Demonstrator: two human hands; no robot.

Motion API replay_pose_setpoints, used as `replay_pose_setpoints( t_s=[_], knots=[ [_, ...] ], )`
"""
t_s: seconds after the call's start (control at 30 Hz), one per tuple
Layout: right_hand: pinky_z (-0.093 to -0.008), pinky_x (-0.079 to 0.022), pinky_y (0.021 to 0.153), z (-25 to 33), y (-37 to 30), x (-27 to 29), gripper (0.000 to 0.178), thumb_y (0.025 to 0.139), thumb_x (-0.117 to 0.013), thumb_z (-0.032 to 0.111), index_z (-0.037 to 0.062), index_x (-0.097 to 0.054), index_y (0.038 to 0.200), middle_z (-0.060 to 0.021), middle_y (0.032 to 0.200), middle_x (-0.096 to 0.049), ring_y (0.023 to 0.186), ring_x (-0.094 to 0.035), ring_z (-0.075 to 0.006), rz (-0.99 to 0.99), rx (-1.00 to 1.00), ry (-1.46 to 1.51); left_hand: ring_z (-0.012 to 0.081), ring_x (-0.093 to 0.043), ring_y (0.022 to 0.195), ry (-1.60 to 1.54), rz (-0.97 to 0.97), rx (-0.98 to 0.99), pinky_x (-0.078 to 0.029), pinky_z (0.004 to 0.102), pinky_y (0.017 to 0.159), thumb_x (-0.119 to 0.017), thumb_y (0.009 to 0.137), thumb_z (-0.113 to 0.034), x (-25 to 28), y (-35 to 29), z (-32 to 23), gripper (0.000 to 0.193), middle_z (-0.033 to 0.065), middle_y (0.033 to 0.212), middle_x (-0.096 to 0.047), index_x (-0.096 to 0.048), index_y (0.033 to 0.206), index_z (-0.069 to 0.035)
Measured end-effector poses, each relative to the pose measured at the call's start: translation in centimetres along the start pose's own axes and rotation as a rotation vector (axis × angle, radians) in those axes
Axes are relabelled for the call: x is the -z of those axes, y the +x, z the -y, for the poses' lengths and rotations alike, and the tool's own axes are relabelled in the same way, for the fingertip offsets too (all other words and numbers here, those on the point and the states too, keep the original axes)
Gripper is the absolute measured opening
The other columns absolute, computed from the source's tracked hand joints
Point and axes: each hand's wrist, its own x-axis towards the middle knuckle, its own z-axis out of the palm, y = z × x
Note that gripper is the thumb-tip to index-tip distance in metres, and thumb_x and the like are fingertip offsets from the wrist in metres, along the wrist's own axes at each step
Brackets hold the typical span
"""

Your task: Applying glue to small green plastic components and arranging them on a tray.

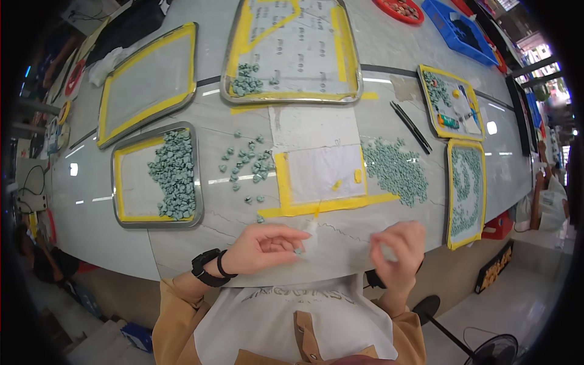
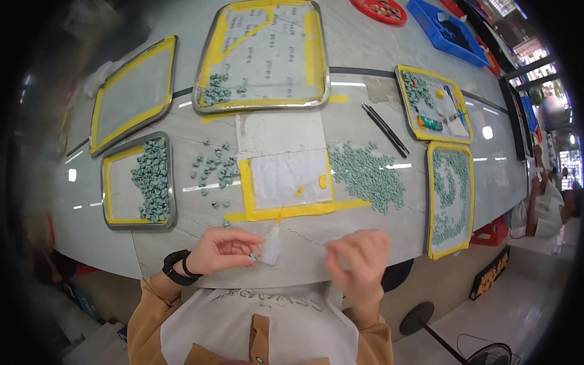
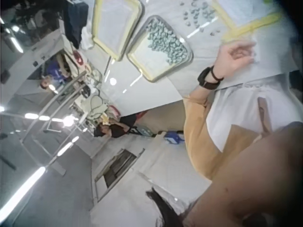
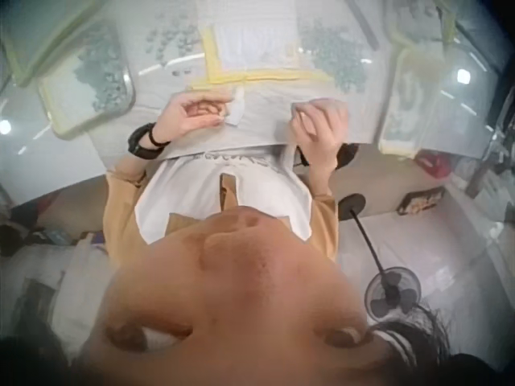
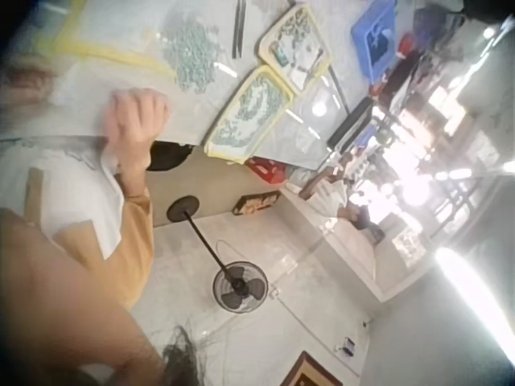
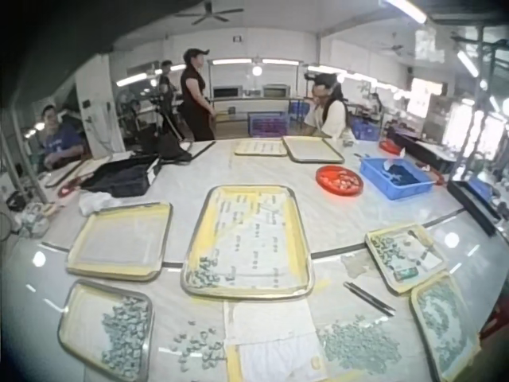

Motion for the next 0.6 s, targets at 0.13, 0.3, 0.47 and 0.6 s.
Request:
replay_pose_setpoints(
  t_s=[0.13,0.3,0.47,0.6],
  knots=[
    [-0.0359,-0.039,0.073,3.7,2.2,-3.8,0.024,0.059,-0.073,0.001,0.0096,-0.062,0.079,-0.0022,0.077,-0.056,0.073,-0.054,-0.0222,0.196,0.209,0.243,0.0090,-0.058,0.091,0.149,0.117,-0.070,-0.050,0.0211,0.078,-0.065,0.084,0.007,-0.3,-0.1,0.0,0.040,0.0080,0.104,-0.062,-0.058,0.123,0.002],
    [-0.0356,-0.040,0.074,3.6,2.8,-5.3,0.022,0.065,-0.072,0.001,0.0080,-0.060,0.082,-0.0030,0.080,-0.057,0.075,-0.055,-0.0232,0.332,0.178,0.311,0.0095,-0.059,0.091,0.096,0.068,-0.055,-0.051,0.0229,0.078,-0.067,0.083,0.000,0.5,-0.3,1.0,0.037,0.0070,0.103,-0.063,-0.060,0.119,0.001],
    [-0.0357,-0.040,0.075,3.7,2.9,-5.8,0.019,0.072,-0.069,0.001,0.0051,-0.057,0.086,-0.0070,0.084,-0.057,0.080,-0.054,-0.0261,0.432,0.117,0.514,0.0098,-0.060,0.091,0.057,0.068,-0.075,-0.052,0.0252,0.078,-0.069,0.083,-0.006,0.5,-0.9,0.6,0.033,0.0064,0.100,-0.064,-0.061,0.115,0.000],
    [-0.0354,-0.039,0.074,3.9,1.9,-6.8,0.017,0.075,-0.063,-0.003,0.0024,-0.053,0.087,-0.0133,0.085,-0.053,0.080,-0.051,-0.0299,0.382,0.034,0.588,0.0093,-0.061,0.090,-0.011,0.055,-0.105,-0.052,0.0246,0.077,-0.068,0.084,-0.004,0.3,-0.5,0.3,0.029,0.0059,0.099,-0.064,-0.061,0.111,0.001]
  ],
)
